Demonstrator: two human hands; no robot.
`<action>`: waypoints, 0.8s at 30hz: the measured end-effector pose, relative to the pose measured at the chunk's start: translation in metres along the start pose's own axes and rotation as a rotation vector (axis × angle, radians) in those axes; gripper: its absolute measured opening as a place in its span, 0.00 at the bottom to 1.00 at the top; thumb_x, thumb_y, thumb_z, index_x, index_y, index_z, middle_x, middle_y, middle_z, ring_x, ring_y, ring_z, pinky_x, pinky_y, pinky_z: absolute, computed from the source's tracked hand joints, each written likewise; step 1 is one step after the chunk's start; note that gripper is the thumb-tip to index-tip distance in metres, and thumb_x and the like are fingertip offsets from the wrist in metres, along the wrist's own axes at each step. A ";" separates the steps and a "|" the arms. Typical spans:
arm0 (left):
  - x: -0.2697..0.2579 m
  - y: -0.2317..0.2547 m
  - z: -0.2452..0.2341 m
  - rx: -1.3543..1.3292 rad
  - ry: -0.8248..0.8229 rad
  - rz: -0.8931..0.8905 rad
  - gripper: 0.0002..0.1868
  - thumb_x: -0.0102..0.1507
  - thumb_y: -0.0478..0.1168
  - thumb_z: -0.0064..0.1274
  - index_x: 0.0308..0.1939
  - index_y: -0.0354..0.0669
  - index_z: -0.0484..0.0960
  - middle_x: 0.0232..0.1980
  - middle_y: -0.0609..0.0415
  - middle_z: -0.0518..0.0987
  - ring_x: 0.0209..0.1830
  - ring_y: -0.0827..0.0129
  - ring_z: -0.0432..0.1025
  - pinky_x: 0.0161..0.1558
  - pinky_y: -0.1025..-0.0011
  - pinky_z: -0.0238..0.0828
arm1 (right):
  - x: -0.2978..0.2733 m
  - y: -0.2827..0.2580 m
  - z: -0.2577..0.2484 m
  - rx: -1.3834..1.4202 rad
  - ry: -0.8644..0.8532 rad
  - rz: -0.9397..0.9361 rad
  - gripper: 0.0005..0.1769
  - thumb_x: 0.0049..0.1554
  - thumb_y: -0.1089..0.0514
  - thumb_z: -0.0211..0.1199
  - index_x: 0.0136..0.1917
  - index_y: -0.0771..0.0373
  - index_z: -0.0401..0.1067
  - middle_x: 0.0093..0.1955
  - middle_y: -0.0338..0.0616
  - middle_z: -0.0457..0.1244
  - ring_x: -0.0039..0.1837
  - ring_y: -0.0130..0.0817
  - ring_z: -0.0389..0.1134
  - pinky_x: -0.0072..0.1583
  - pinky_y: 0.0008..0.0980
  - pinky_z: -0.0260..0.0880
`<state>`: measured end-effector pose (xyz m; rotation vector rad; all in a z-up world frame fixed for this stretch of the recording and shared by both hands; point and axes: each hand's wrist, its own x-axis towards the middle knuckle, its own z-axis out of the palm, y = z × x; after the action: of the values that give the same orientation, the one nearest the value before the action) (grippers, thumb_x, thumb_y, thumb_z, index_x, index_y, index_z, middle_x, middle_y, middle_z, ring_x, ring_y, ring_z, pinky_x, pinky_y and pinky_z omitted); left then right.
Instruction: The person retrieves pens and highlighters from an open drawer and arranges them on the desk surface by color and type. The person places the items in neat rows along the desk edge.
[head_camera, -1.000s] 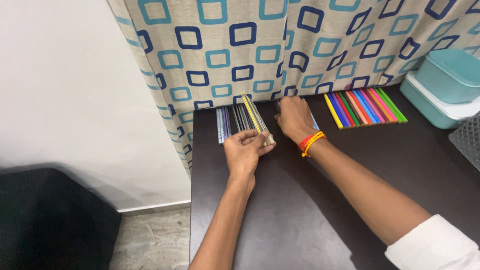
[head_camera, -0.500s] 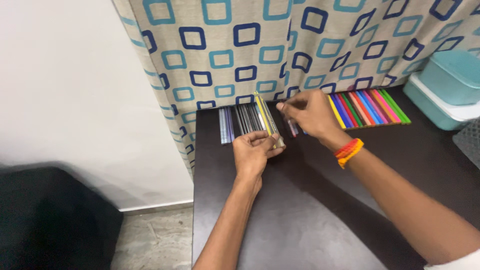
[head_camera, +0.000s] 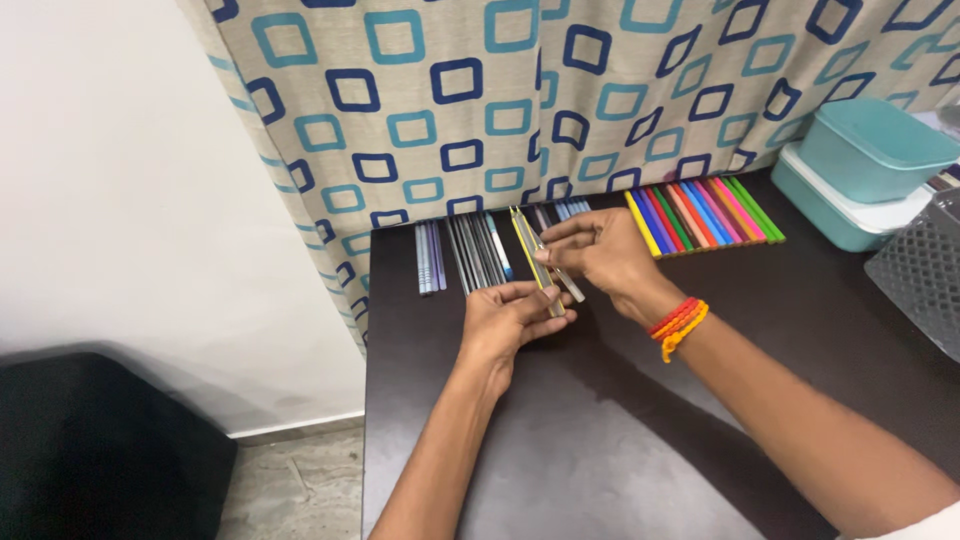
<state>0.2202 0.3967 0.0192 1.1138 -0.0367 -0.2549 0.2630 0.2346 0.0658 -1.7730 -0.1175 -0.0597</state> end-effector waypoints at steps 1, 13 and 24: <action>0.000 0.000 0.001 -0.006 -0.005 -0.006 0.10 0.62 0.33 0.59 0.41 0.25 0.83 0.39 0.41 0.86 0.36 0.59 0.83 0.39 0.70 0.83 | -0.001 0.001 0.001 0.013 0.011 0.013 0.15 0.47 0.69 0.74 0.49 0.74 0.78 0.41 0.49 0.73 0.41 0.28 0.74 0.44 0.26 0.74; 0.000 -0.005 0.006 0.009 0.053 -0.024 0.06 0.62 0.29 0.57 0.38 0.25 0.81 0.36 0.40 0.85 0.34 0.57 0.83 0.38 0.69 0.85 | -0.012 0.018 0.022 0.185 0.158 0.042 0.13 0.49 0.70 0.72 0.48 0.73 0.77 0.41 0.50 0.73 0.40 0.27 0.72 0.40 0.25 0.72; -0.001 0.001 0.005 0.020 0.044 -0.031 0.07 0.62 0.32 0.59 0.40 0.27 0.83 0.36 0.41 0.86 0.35 0.60 0.83 0.42 0.69 0.84 | -0.024 0.019 0.016 0.139 0.082 0.000 0.12 0.55 0.63 0.71 0.51 0.72 0.80 0.42 0.48 0.73 0.40 0.26 0.71 0.40 0.27 0.70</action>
<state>0.2185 0.3930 0.0225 1.1397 0.0171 -0.2587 0.2404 0.2449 0.0415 -1.6297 -0.0610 -0.1209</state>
